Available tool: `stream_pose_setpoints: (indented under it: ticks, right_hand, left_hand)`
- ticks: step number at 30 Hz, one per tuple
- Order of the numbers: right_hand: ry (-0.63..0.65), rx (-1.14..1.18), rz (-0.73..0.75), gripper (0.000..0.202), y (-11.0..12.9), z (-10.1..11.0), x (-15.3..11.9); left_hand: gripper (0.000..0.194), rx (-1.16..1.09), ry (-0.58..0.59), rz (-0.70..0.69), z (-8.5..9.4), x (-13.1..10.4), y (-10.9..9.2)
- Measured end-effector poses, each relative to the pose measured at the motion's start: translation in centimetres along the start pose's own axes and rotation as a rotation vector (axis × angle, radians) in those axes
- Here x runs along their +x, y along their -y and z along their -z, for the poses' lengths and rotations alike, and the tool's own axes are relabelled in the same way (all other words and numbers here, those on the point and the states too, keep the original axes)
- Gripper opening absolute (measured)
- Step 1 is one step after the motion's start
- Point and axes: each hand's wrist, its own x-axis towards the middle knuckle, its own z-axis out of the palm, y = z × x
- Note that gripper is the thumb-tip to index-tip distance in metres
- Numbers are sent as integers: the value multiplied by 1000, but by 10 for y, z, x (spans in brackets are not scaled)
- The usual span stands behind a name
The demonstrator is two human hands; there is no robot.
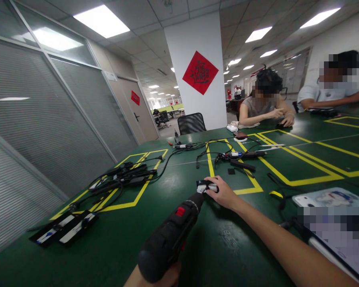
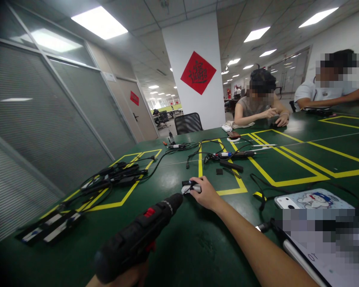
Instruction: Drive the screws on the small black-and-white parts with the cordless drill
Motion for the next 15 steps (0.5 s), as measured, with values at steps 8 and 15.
stream_pose_setpoints:
  ticks: [8,15]
  right_hand:
    - [5,-4,0,40,0,0,0]
    - [11,3,-12,41,3,2,0]
  left_hand:
    - [22,46,-13,-40,6,-3,-13]
    - [22,-25,-15,-41,-9,1,-15]
